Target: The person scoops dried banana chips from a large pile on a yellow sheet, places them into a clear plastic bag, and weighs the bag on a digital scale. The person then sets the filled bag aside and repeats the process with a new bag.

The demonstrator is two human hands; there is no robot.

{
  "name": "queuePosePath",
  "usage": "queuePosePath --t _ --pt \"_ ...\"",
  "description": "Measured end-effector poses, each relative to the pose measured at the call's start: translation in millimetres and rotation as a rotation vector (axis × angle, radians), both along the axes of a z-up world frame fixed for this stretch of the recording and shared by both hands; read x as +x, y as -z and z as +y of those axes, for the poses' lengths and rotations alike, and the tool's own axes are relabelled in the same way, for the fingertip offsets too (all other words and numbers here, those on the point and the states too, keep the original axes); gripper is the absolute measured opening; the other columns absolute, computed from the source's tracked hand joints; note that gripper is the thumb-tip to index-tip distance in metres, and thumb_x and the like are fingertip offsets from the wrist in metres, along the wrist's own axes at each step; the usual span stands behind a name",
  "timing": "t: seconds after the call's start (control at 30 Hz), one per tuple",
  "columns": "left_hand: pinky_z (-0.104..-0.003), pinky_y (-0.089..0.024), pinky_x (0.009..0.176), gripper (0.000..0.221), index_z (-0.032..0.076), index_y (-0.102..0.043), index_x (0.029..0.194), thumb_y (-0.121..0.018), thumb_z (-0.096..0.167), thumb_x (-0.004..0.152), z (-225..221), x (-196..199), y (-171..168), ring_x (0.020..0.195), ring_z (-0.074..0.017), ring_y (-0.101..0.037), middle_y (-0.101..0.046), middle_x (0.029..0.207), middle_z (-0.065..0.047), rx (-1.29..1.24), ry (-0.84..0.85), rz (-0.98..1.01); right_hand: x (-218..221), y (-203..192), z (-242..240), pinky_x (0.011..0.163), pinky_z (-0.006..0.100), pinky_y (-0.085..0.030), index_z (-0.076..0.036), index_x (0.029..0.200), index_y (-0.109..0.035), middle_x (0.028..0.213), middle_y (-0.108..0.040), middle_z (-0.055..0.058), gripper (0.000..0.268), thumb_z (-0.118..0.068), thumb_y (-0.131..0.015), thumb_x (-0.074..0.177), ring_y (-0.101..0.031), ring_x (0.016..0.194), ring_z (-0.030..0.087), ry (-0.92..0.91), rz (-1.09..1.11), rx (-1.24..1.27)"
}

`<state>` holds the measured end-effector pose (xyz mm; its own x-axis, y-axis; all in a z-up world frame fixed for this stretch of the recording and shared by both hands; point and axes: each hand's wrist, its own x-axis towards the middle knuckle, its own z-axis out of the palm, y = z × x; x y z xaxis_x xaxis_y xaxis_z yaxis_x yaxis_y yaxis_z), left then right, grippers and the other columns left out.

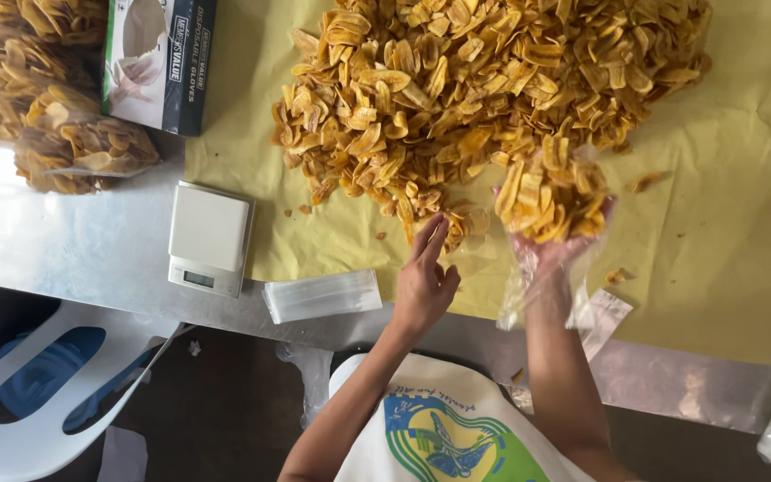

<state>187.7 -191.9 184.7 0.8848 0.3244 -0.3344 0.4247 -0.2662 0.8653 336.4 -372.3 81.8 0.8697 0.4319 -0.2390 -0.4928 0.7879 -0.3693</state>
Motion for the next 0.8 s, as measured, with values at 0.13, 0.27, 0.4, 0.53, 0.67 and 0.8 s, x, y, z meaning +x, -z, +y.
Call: queuePosePath --t 0.13,0.27,0.4,0.53,0.67,0.8 --pt "-0.031 -0.055 0.061 0.074 0.006 -0.046 0.153 -0.064 0.000 0.081 -7.7 2.4 0.9 0.059 -0.0174 -0.063 -0.045 0.160 -0.008 0.019 -0.014 -0.036 -49.7 -11.7 -0.6 0.103 0.055 -0.057 -0.011 0.151 -0.044 0.143 -0.057 0.015 0.082 -0.064 -0.055 0.091 -0.063 0.125 0.032 0.195 0.074 -0.296" --pt "-0.033 -0.056 0.063 0.076 0.006 -0.043 0.153 -0.063 0.000 0.080 -15.8 -3.9 9.4 0.062 -0.0186 -0.065 -0.042 0.161 -0.009 0.049 -0.014 -0.069 -97.9 -3.0 22.2 0.104 0.047 -0.056 -0.006 0.146 -0.047 0.139 -0.060 0.015 0.068 -0.054 -0.054 0.099 -0.064 0.125 0.030 0.441 0.076 -0.607" --pt "-0.036 -0.057 0.067 0.080 0.006 -0.040 0.154 -0.057 -0.006 0.076 -16.7 -17.3 20.0 0.073 -0.0257 -0.069 -0.040 0.162 -0.010 0.085 0.002 -0.092 -103.2 -20.4 57.6 0.102 0.041 -0.057 -0.005 0.128 -0.064 0.124 -0.067 0.014 0.056 -0.055 -0.047 0.108 -0.068 0.115 0.027 0.447 -0.531 -0.761" --pt "-0.038 -0.058 0.077 0.083 0.004 -0.041 0.156 -0.055 -0.008 0.076 -6.3 -28.3 11.6 0.103 -0.0356 -0.070 -0.040 0.163 -0.013 0.176 0.007 -0.297 -103.0 -61.6 70.2 0.104 0.040 -0.054 -0.004 0.122 -0.067 0.131 -0.065 0.014 0.068 -0.065 -0.041 0.104 -0.063 0.123 0.025 0.434 -0.839 -0.844" --pt "-0.039 -0.058 0.072 0.078 0.004 -0.045 0.151 -0.053 -0.008 0.075 27.4 -52.1 -37.0 0.090 -0.0325 -0.071 -0.045 0.159 -0.011 0.087 0.017 -0.198 -119.4 -93.6 36.2 0.116 0.041 -0.046 -0.007 0.125 -0.063 0.137 -0.064 0.012 0.068 -0.066 -0.035 0.107 -0.059 0.131 0.023 0.454 -0.796 -0.937" --pt "-0.039 -0.058 0.069 0.069 0.008 -0.054 0.145 -0.051 -0.007 0.078 72.8 -79.4 -57.4 0.079 -0.0308 -0.073 -0.054 0.151 -0.008 0.180 -0.070 -0.137 -131.9 -69.9 -12.1 0.119 0.043 -0.046 -0.005 0.127 -0.062 0.135 -0.063 0.013 0.062 -0.062 -0.041 0.110 -0.059 0.131 0.026 0.403 -0.593 -1.136"
